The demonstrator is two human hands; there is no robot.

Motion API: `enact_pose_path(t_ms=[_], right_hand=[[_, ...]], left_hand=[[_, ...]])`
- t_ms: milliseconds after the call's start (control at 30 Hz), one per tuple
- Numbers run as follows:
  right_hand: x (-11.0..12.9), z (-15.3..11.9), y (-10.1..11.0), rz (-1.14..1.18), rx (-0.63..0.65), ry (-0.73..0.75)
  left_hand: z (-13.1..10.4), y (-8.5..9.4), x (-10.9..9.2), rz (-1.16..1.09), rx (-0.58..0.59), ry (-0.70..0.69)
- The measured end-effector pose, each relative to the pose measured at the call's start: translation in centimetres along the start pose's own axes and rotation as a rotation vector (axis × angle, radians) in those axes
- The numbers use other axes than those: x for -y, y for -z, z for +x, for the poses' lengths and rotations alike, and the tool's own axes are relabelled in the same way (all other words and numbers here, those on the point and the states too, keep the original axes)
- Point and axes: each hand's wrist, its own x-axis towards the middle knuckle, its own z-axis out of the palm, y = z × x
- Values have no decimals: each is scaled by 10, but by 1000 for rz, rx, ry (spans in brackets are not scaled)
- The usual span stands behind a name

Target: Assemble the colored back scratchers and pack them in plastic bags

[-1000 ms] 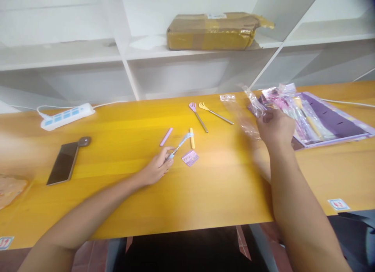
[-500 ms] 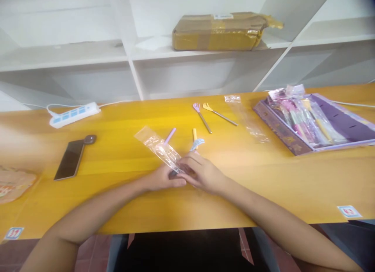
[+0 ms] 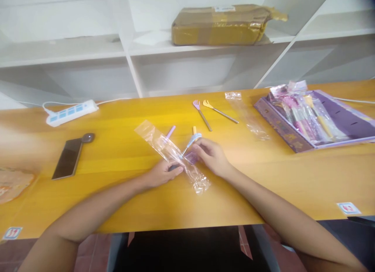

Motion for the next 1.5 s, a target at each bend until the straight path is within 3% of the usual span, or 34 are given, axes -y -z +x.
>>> enact_pose_path(t_ms=[100,233,300,400,467,533,600,700,800,933,1100,1267,1500], right_hand=[[-3,3,-7,239,130,-207],[-1,2,-17,388,143,-246],[2,3,-11,427,2,-223],[6,10,17,539,-309,-114],[7,16,42,607,-380,-66],[7,19,62,632,-257,-108],[7,17,71,608,-24,-179],[10,7,66,489,295,-237],[16,-1,55,369,456,-284],[17,0,49,207,531,-274],[8,5,47,33,508,-225],[4,6,46,21,549,-247],[3,6,45,55,562,-237]], left_hand=[[0,1,-6,117,-1,-103],[0,1,-7,101,15,-193],[0,1,-5,88,-77,-247],[1,2,-3,-7,-290,-281],[3,3,-3,-128,-375,-274],[3,3,-5,-207,-421,-263],[3,3,-7,-237,-469,-257],[4,2,-5,-286,-564,-256],[6,3,1,-340,-640,-249],[10,3,6,-531,-657,-207],[10,1,0,-606,-596,-144],[9,0,-8,-678,-485,-159],[10,0,-11,-705,-459,-154]])
